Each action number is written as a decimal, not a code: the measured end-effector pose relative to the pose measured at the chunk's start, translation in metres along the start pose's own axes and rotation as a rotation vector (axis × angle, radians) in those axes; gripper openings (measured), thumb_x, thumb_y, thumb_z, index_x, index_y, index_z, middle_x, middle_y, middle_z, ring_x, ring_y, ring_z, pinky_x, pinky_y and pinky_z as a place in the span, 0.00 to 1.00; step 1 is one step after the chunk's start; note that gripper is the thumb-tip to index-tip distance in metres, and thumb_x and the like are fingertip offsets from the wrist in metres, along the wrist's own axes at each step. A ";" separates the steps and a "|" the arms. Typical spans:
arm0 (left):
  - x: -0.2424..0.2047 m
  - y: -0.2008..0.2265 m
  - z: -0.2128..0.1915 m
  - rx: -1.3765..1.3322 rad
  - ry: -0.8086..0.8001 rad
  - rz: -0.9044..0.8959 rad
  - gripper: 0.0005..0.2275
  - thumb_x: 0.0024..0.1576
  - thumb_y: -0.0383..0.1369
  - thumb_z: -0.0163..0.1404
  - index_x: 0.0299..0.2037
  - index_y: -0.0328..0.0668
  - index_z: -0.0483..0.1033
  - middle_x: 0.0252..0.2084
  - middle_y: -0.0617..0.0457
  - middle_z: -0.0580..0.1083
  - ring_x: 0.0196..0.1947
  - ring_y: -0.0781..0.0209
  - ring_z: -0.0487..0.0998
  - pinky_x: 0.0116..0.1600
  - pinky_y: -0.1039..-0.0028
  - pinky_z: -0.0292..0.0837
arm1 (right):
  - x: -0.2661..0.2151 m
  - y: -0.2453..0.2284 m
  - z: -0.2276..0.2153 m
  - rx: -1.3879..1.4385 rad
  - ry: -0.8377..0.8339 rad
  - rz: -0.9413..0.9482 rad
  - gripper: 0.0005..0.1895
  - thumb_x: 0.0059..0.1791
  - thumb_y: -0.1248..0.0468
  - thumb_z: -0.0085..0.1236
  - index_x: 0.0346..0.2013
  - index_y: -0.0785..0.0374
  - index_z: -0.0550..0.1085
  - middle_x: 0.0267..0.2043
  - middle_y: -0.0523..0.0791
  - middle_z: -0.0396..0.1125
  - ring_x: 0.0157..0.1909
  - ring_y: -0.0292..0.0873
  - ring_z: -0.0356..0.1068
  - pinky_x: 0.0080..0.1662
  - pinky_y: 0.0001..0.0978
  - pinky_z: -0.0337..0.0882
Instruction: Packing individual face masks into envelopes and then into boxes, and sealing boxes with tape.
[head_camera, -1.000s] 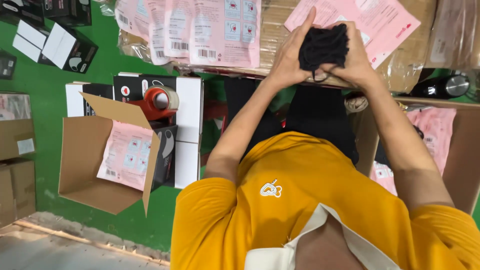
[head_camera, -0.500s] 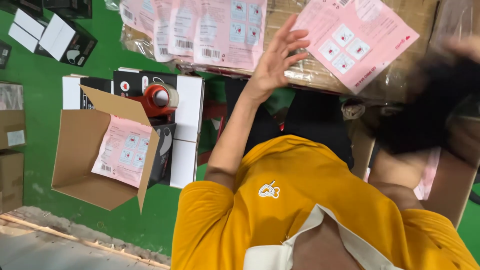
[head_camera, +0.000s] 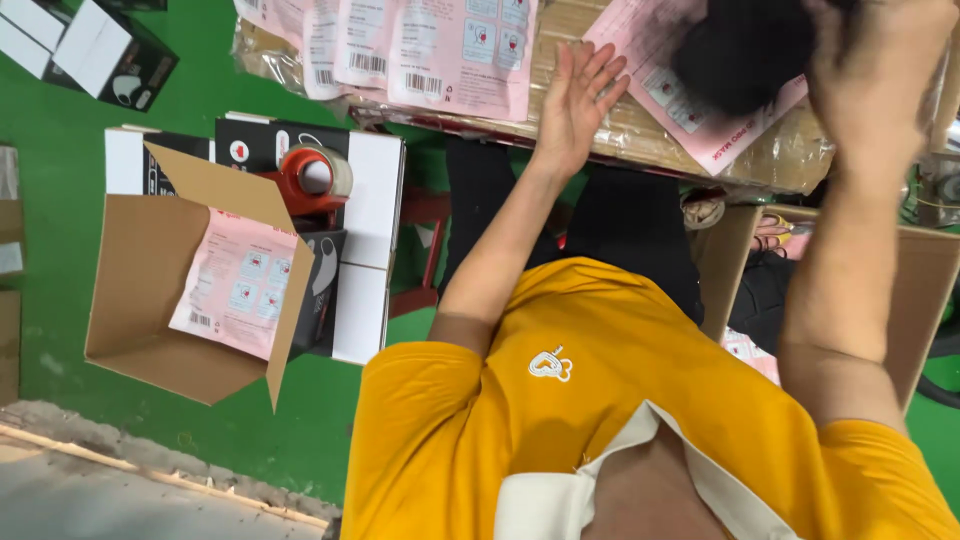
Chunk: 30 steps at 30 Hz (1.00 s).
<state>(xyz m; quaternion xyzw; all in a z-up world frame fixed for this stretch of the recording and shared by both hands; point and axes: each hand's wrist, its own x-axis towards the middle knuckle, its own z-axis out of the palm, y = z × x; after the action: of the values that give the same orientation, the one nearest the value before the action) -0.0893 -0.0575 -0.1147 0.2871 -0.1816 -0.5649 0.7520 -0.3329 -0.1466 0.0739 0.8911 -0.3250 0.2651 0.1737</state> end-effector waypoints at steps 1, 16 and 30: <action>0.005 -0.009 -0.001 -0.052 0.028 -0.039 0.48 0.60 0.62 0.43 0.77 0.27 0.41 0.73 0.32 0.56 0.72 0.41 0.60 0.74 0.54 0.60 | -0.004 0.000 0.002 0.212 -0.032 0.153 0.08 0.55 0.66 0.63 0.45 0.68 0.77 0.41 0.47 0.69 0.42 0.44 0.69 0.45 0.36 0.66; -0.005 -0.017 0.041 0.000 -0.304 0.078 0.37 0.49 0.36 0.69 0.65 0.29 0.64 0.62 0.43 0.71 0.62 0.53 0.72 0.71 0.58 0.67 | -0.004 -0.021 0.018 0.698 -0.148 0.361 0.20 0.53 0.64 0.71 0.53 0.73 0.74 0.39 0.51 0.65 0.39 0.46 0.65 0.43 0.36 0.65; 0.025 0.040 0.062 1.279 -0.545 0.423 0.28 0.47 0.28 0.62 0.61 0.43 0.74 0.33 0.41 0.79 0.36 0.42 0.82 0.41 0.62 0.75 | -0.052 -0.020 0.115 1.244 -0.225 0.353 0.49 0.45 0.56 0.70 0.72 0.67 0.54 0.62 0.50 0.67 0.69 0.49 0.66 0.70 0.40 0.65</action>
<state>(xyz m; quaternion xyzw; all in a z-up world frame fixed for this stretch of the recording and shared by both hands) -0.0894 -0.0877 -0.0426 0.4785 -0.7089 -0.2421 0.4581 -0.3117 -0.1619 -0.0512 0.7810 -0.2685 0.3331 -0.4550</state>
